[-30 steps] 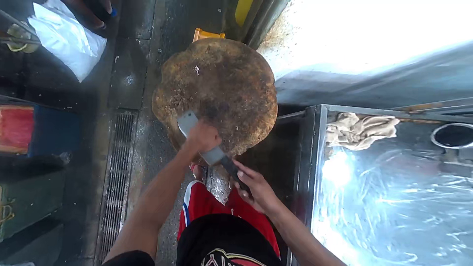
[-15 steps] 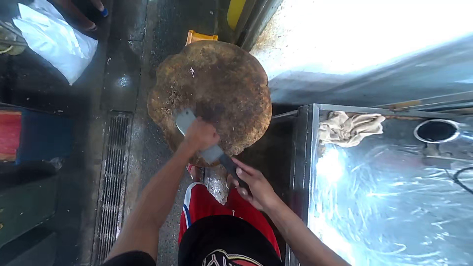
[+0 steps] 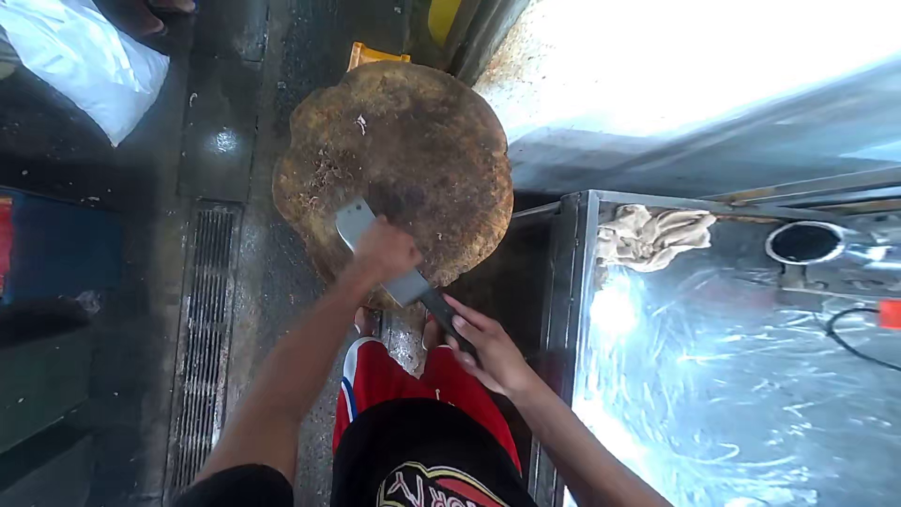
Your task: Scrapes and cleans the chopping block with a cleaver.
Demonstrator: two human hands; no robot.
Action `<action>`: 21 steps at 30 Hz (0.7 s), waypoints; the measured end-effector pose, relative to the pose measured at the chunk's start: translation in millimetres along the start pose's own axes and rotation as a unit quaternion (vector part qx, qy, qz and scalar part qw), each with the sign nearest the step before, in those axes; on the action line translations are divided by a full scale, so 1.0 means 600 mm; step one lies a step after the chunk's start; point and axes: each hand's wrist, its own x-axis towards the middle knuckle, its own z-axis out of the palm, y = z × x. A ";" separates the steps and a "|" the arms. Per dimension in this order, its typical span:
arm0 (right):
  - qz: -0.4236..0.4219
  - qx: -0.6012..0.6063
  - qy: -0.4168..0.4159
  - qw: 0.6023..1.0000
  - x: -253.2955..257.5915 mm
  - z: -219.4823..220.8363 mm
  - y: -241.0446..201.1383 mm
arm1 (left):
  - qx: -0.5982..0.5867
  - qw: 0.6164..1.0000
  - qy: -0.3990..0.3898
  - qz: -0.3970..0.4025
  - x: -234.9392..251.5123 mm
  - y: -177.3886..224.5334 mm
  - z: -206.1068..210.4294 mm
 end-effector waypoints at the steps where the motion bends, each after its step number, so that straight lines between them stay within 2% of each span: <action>1: 0.020 -0.014 -0.003 1.000 -0.036 -0.041 0.021 | -0.027 1.000 -0.007 -0.011 -0.016 0.050 0.039; 4: 0.095 -0.033 -0.011 0.995 -0.146 -0.154 0.055 | -0.125 0.990 -0.059 -0.029 -0.065 0.200 0.119; 6: 0.122 -0.038 -0.034 0.991 -0.173 -0.181 0.054 | -0.152 0.986 -0.051 -0.050 -0.095 0.236 0.130; 8: 0.121 -0.049 -0.051 0.990 -0.147 -0.140 0.043 | -0.145 0.987 -0.017 -0.068 -0.122 0.196 0.117; 9: 0.106 -0.051 -0.056 0.991 -0.118 -0.100 0.034 | -0.124 0.989 -0.028 -0.073 -0.128 0.153 0.093; 11: 0.068 -0.043 -0.062 0.995 -0.047 0.000 0.012 | -0.080 0.990 -0.102 -0.061 -0.114 0.043 0.026; 13: 0.039 -0.002 -0.056 0.998 0.013 0.078 -0.007 | -0.013 0.996 -0.081 -0.021 -0.089 -0.052 -0.010; 14: 0.036 0.021 -0.050 0.998 0.034 0.095 -0.015 | 0.017 0.997 -0.077 -0.022 -0.073 -0.078 -0.029; 16: 0.037 0.039 -0.052 0.997 0.034 0.081 -0.012 | 0.033 0.996 -0.067 -0.042 -0.063 -0.072 -0.036; 18: 0.055 0.008 -0.050 0.997 -0.017 0.028 0.011 | -0.001 0.997 -0.050 -0.053 -0.083 -0.007 0.014; 21: 0.109 -0.022 -0.059 0.992 -0.103 -0.027 0.046 | -0.082 0.991 -0.090 -0.064 -0.145 0.090 0.075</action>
